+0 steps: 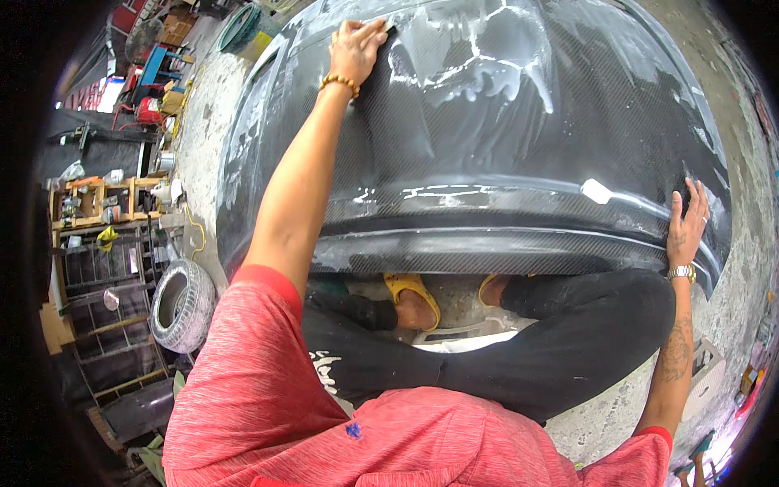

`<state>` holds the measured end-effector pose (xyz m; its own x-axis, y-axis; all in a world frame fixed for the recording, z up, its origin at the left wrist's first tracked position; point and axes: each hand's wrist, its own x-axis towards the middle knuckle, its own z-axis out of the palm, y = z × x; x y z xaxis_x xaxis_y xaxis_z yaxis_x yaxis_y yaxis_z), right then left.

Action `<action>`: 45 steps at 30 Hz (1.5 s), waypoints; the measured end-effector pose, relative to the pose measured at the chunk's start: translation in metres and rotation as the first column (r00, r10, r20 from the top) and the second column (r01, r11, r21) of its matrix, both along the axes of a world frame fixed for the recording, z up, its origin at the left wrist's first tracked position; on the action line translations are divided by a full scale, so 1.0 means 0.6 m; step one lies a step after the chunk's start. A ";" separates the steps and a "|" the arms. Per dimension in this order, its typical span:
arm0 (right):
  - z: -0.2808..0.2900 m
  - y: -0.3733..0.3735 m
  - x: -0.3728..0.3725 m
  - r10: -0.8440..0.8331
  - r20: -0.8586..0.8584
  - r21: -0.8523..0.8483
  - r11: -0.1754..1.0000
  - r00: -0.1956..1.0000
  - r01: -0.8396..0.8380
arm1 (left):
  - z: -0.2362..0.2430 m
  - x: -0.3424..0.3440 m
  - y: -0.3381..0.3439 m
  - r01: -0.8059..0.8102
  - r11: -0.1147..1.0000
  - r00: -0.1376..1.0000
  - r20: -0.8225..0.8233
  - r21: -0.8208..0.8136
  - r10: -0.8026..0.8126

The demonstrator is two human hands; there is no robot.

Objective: Sand the surface of a carbon fiber car hood with a sanding block.

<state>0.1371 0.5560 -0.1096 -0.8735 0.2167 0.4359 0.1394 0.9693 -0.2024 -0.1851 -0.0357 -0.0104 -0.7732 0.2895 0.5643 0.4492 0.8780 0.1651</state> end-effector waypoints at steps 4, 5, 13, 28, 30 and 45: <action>0.000 0.032 0.039 -0.040 0.033 0.043 0.998 0.999 0.039 | -0.062 0.156 0.035 0.144 0.988 0.989 0.047 -0.057 -0.142; 0.005 0.043 0.051 -0.066 0.037 0.073 0.995 0.997 0.063 | -0.063 0.228 0.049 0.240 0.971 0.963 0.125 0.018 -0.241; 0.003 0.007 0.014 0.003 0.006 -0.023 1.000 1.000 -0.003 | 0.018 0.033 -0.048 0.155 0.975 0.983 -0.078 -0.162 -0.169; 0.001 0.028 0.042 0.020 0.079 -0.013 1.000 0.997 -0.019 | -0.001 0.052 -0.078 0.142 0.974 0.986 -0.061 -0.177 -0.154; -0.011 0.022 0.029 0.016 0.073 -0.034 0.999 0.997 -0.014 | 0.018 -0.031 -0.085 0.026 0.998 0.999 0.016 0.063 -0.027; 0.014 0.050 0.048 0.002 0.062 0.027 1.000 0.998 -0.004 | -0.016 0.037 -0.104 0.020 0.999 1.000 0.009 -0.043 -0.020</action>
